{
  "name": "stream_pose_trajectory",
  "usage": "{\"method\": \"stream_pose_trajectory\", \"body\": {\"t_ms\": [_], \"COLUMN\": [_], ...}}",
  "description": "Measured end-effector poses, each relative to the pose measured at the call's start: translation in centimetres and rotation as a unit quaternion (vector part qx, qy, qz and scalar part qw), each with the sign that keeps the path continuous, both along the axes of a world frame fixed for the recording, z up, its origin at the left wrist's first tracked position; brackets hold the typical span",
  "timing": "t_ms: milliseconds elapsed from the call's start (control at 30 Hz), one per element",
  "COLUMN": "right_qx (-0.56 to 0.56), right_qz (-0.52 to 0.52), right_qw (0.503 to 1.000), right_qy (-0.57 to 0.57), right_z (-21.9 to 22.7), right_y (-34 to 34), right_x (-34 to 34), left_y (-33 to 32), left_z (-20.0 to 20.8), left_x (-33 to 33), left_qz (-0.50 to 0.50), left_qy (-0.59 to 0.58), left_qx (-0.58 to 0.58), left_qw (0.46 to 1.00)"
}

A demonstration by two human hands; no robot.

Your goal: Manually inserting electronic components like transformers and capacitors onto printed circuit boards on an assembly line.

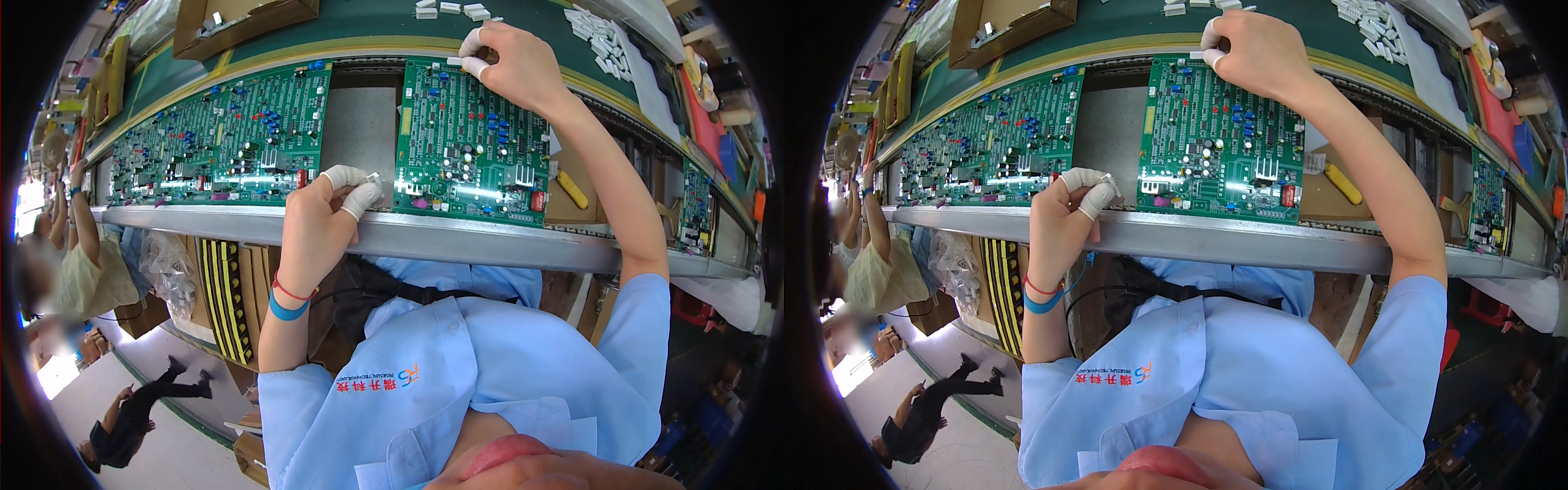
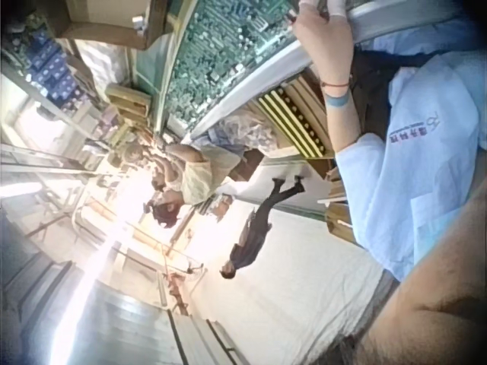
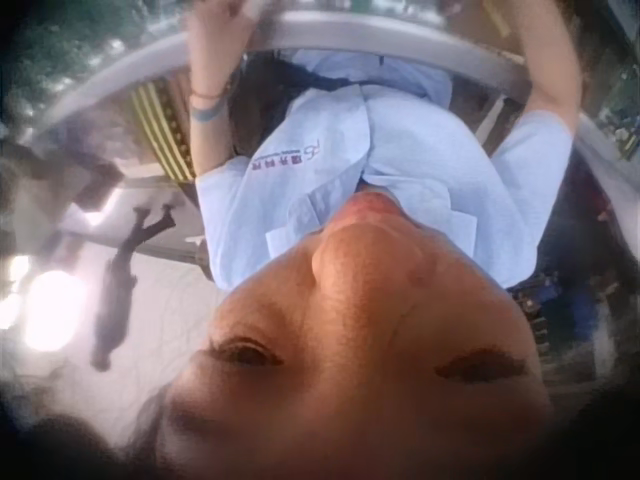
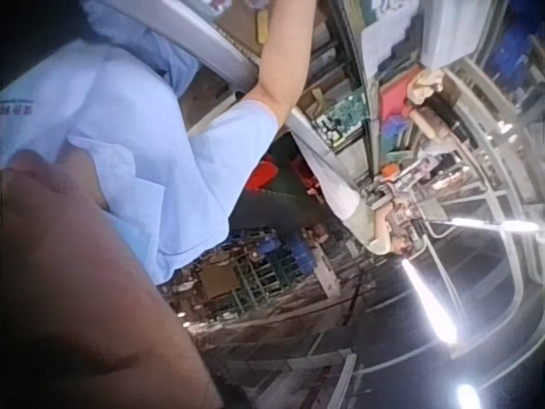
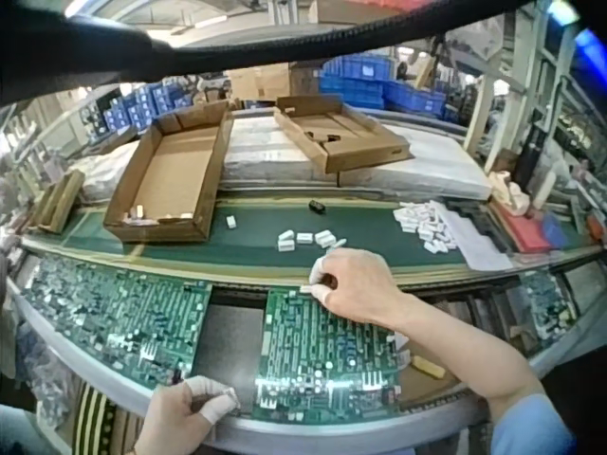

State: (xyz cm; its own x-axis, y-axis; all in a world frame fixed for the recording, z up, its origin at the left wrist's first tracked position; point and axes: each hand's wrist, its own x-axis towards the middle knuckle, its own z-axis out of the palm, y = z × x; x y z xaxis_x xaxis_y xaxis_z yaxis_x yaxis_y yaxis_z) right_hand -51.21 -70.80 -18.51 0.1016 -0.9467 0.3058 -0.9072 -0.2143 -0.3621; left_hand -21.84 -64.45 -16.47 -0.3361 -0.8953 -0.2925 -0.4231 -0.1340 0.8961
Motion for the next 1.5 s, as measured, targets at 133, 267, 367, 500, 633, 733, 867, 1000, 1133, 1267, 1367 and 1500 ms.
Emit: {"method": "stream_pose_trajectory", "body": {"t_ms": [133,267,367,500,633,733,867,1000,1133,1267,1367,1500], "right_qx": [0.002,-0.036,-0.074,-0.005,-0.078,-0.069,-0.004,0.053,-0.03,-0.064,-0.066,-0.117], "right_qz": [0.014,0.036,0.079,0.109,-0.012,-0.122,-0.237,-0.268,-0.202,-0.225,-0.252,-0.197], "right_qw": [0.998,0.991,0.977,0.956,0.993,0.981,0.945,0.942,0.959,0.955,0.953,0.965], "right_qy": [0.059,0.124,0.184,0.271,0.092,0.136,0.226,0.196,0.195,0.183,0.154,0.125], "right_z": [-0.2,0.8,0.8,1.9,4.8,5.3,3.5,0.3,-2.7,-1.7,-0.7,-1.5], "right_y": [-0.7,-0.5,-0.4,-0.6,-0.2,0.3,0.4,0.7,0.5,0.5,0.7,1.0], "right_x": [1.1,2.1,2.0,2.0,1.1,-3.8,-7.3,-12.2,-17.6,-13.2,-13.5,-14.8], "left_y": [-0.5,-0.8,-1.2,-1.5,-1.6,-2.1,-2.5,-2.5,-4.0,-6.5,-9.5,-11.9], "left_z": [-1.5,-2.3,-1.7,-1.3,-1.7,-1.4,-1.3,0.0,1.5,4.6,4.1,0.9], "left_x": [0.4,0.3,-0.1,-0.9,-0.9,-2.1,-2.2,-2.8,-3.0,-4.3,-8.4,-17.2], "left_qz": [-0.04,-0.044,-0.067,-0.094,-0.115,-0.135,-0.138,-0.17,-0.225,-0.176,-0.191,-0.191], "left_qy": [-0.051,-0.045,-0.088,-0.131,-0.159,-0.174,-0.199,-0.252,-0.308,-0.282,-0.202,-0.201], "left_qx": [-0.092,-0.157,-0.132,-0.166,-0.144,-0.144,-0.143,-0.184,-0.21,-0.329,-0.435,-0.476], "left_qw": [0.994,0.986,0.985,0.973,0.97,0.965,0.96,0.935,0.9,0.884,0.857,0.835]}}
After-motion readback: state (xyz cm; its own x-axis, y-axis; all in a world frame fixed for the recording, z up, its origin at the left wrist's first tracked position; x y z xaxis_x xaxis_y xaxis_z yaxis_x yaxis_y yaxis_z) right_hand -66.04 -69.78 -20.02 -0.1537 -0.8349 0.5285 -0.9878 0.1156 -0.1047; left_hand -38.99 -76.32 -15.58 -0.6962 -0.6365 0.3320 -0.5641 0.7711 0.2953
